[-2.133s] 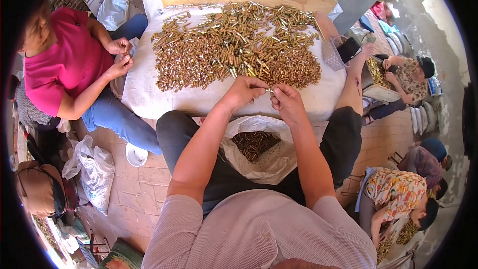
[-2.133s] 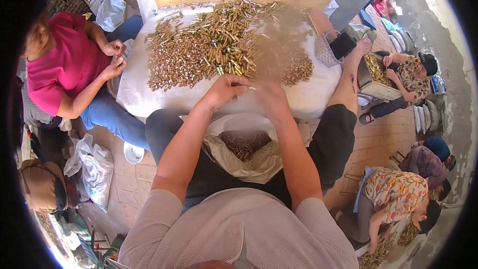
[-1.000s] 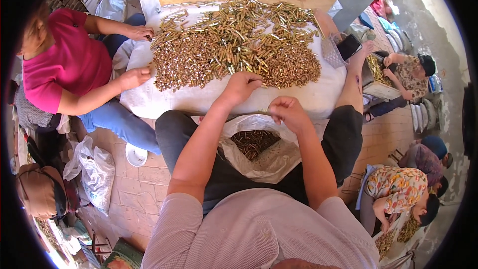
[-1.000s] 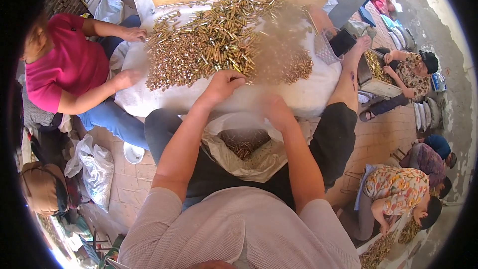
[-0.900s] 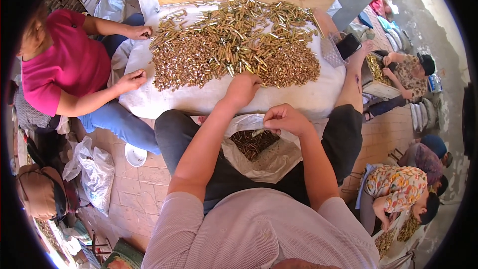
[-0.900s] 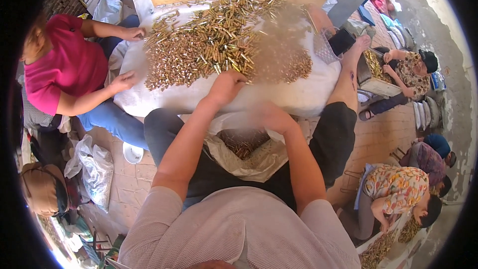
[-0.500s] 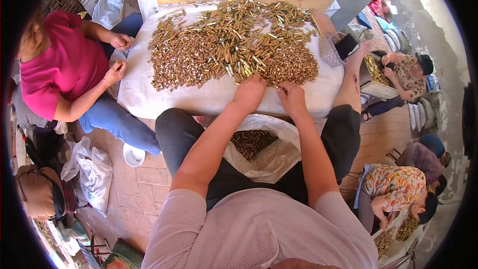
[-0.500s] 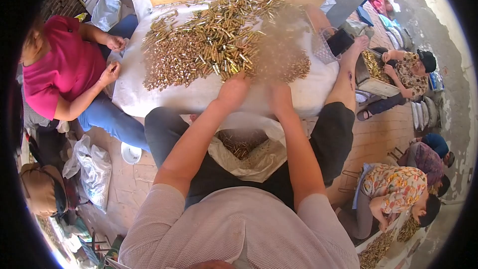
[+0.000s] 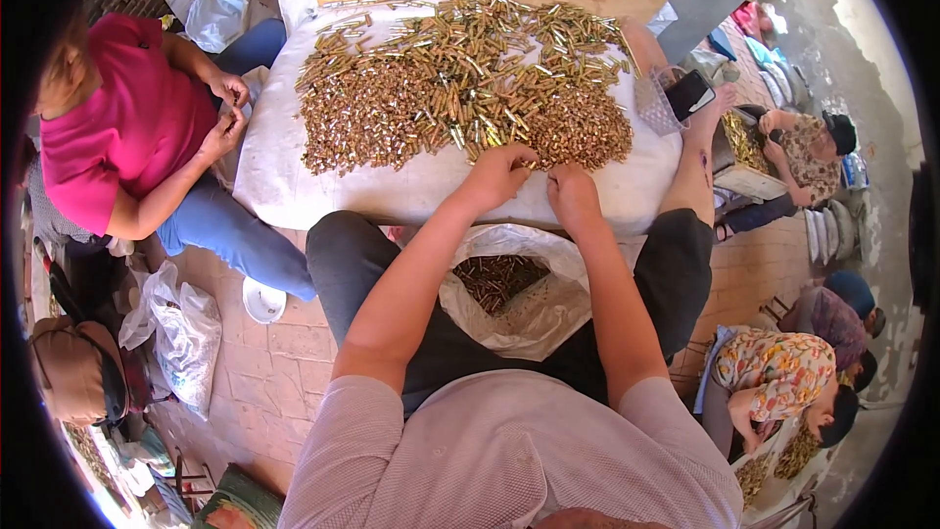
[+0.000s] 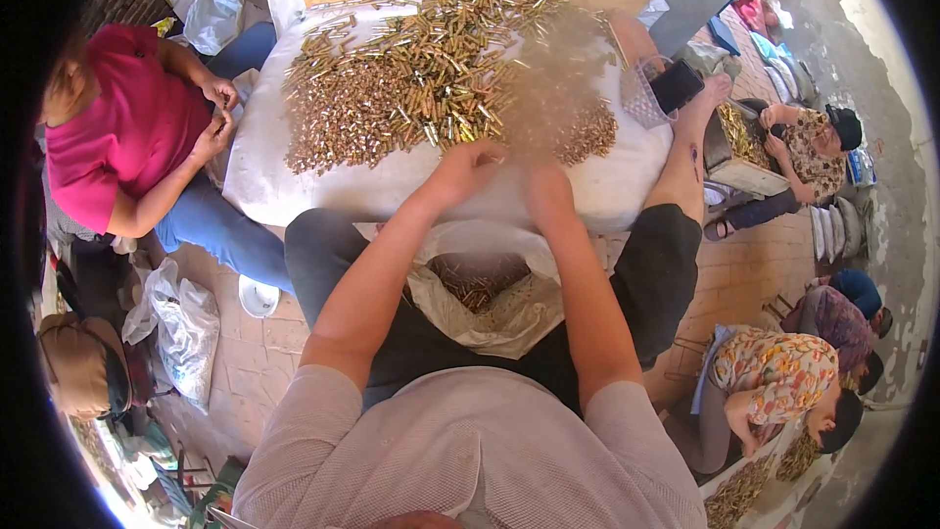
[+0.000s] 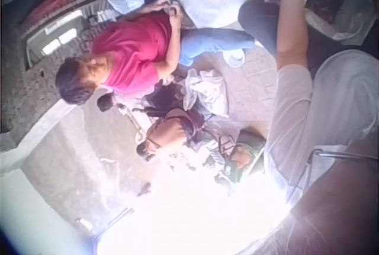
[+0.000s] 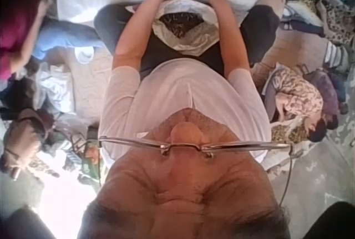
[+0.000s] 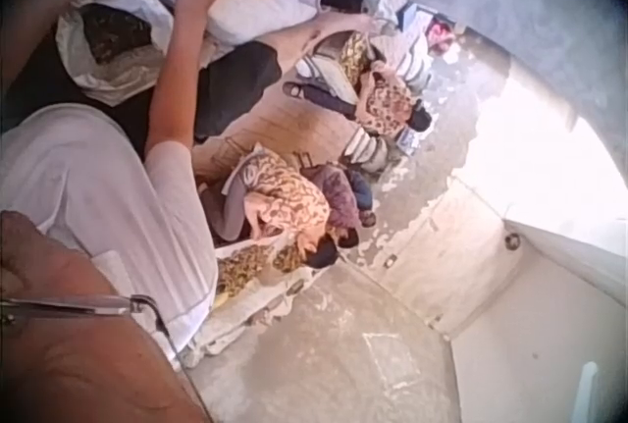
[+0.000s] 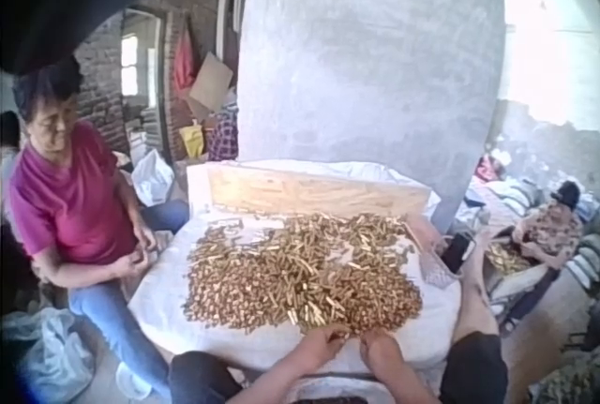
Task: The person assembles small brass casings and metal projectiles by hand.
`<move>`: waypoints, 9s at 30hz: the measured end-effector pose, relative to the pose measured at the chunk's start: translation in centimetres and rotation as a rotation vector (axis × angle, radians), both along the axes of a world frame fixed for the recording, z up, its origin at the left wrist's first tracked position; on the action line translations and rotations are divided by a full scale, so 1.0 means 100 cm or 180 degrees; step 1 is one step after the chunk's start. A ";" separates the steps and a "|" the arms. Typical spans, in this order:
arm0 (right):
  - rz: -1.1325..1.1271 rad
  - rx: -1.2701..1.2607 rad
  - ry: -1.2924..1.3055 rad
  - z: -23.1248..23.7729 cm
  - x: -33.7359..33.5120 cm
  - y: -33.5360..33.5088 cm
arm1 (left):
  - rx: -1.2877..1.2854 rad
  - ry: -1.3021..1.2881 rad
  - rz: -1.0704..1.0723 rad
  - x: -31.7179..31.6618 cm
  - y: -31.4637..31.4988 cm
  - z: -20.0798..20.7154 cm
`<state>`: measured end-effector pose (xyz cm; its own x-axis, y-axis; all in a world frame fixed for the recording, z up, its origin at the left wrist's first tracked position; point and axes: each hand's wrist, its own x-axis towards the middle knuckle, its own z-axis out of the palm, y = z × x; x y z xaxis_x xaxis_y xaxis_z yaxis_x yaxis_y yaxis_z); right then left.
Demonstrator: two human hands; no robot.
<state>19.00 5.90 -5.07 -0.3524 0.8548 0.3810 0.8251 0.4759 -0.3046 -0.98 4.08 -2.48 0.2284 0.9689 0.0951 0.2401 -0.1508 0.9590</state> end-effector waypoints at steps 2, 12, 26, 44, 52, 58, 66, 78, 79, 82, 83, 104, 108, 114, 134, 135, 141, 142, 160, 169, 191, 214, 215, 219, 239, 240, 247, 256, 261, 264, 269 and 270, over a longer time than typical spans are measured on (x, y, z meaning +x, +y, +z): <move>-0.0012 -0.0098 0.0096 -0.002 0.005 -0.005 | -0.0733 -0.0583 -0.0103 0.000 -0.001 0.005; 0.0029 -0.2874 0.4010 0.035 0.003 -0.035 | -0.1190 -0.1825 -0.0121 -0.003 -0.007 0.007; 0.0240 -0.3052 0.4929 0.029 0.009 -0.041 | -0.1471 -0.1840 -0.0111 0.006 -0.011 0.016; 0.0111 -0.2982 0.4409 0.049 0.007 -0.050 | -0.1247 -0.1461 -0.0140 0.009 -0.016 0.018; 0.0092 -0.2985 0.4411 0.045 0.007 -0.050 | -0.1161 -0.1381 -0.0144 0.009 -0.015 0.018; 0.0329 -0.3580 0.5101 0.037 0.015 -0.049 | -0.1297 -0.1369 -0.0246 0.021 -0.025 0.019; 0.0991 -0.3851 0.3517 0.046 0.023 -0.052 | -0.0096 0.0198 0.0573 -0.025 -0.004 0.011; -0.0194 -0.0635 0.1028 0.006 0.030 -0.003 | -0.0013 0.2209 0.1438 -0.042 0.008 -0.004; -0.0200 -0.0640 0.1027 0.005 0.029 0.002 | -0.0050 0.2021 0.1453 -0.042 0.009 -0.005; -0.0343 -0.0388 0.0659 0.004 0.024 0.010 | -0.0166 0.1859 0.1518 -0.044 0.012 -0.007; -0.0319 -0.0269 0.0480 0.004 0.022 0.010 | -0.0236 0.1881 0.1562 -0.044 0.012 -0.007; 0.0445 -0.2608 0.3940 0.032 0.001 -0.016 | -0.1074 -0.0962 -0.0020 -0.024 -0.010 0.015; 0.0614 -0.2709 0.4143 0.042 -0.001 -0.020 | -0.1051 -0.0989 -0.0139 -0.016 -0.012 0.020; 0.0635 -0.2700 0.4068 0.046 -0.004 -0.023 | -0.1008 -0.0931 -0.0145 -0.013 -0.015 0.027; 0.0786 -0.2887 0.3964 0.044 0.004 -0.023 | -0.0971 -0.1029 -0.0162 -0.010 -0.020 0.035; 0.0798 -0.3042 0.4126 0.043 0.004 -0.022 | -0.0972 -0.1028 -0.0160 -0.009 -0.020 0.035; 0.0791 -0.3663 0.4915 0.041 0.004 -0.027 | -0.1064 -0.1473 -0.0181 0.002 -0.026 0.027; 0.0798 -0.3671 0.4909 0.043 0.004 -0.029 | -0.1063 -0.1580 -0.0191 0.003 -0.027 0.025; 0.0730 -0.3628 0.5162 0.028 0.007 -0.030 | -0.0942 -0.1267 0.0083 0.013 -0.029 0.019; 0.0622 -0.3356 0.3948 0.050 0.004 -0.037 | -0.0036 0.0111 0.0267 -0.033 -0.011 0.013; -0.0326 -0.0120 0.0215 0.002 0.036 0.018 | 0.0275 0.0847 0.0452 -0.057 -0.012 0.013; 0.0290 -0.2766 0.4295 0.032 -0.009 -0.024 | -0.1382 -0.2051 0.0268 -0.028 -0.017 0.025; 0.0289 -0.2762 0.4297 0.036 -0.012 -0.026 | -0.1415 -0.2114 0.0243 -0.027 -0.017 0.025; 0.0498 -0.2943 0.4458 0.045 -0.016 -0.032 | -0.1374 -0.2098 0.0216 -0.020 -0.018 0.025; 0.0207 -0.3065 0.4479 0.052 -0.019 -0.040 | -0.1233 -0.2049 0.0184 -0.013 -0.023 0.025; 0.0253 -0.3064 0.4469 0.053 -0.019 -0.040 | -0.1233 -0.2048 0.0186 -0.013 -0.024 0.026; 0.0427 -0.3070 0.4453 0.051 -0.018 -0.039 | -0.1168 -0.2113 0.0120 -0.012 -0.024 0.024; 0.0467 -0.3505 0.5263 0.038 -0.012 -0.039 | -0.1519 -0.2566 0.0150 0.004 -0.031 0.025; 0.0469 -0.3422 0.5127 0.037 -0.010 -0.037 | -0.1572 -0.2509 0.0096 0.002 -0.026 0.026; 0.0542 -0.3546 0.4449 0.048 -0.010 -0.040 | -0.0717 -0.0909 0.0881 -0.025 -0.005 0.015; 0.1528 -0.4093 0.2223 0.052 -0.010 -0.051 | -0.0008 0.1911 0.2148 -0.050 0.011 0.006; 0.1510 -0.4097 0.2225 0.058 -0.011 -0.052 | -0.0131 0.2266 0.2305 -0.048 0.011 0.008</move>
<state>17.86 0.72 0.76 -0.7495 0.5883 -0.3036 0.2006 -0.2352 -0.9510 -5.81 5.20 -1.70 -0.4241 0.8963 0.1295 0.7780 0.2874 0.5587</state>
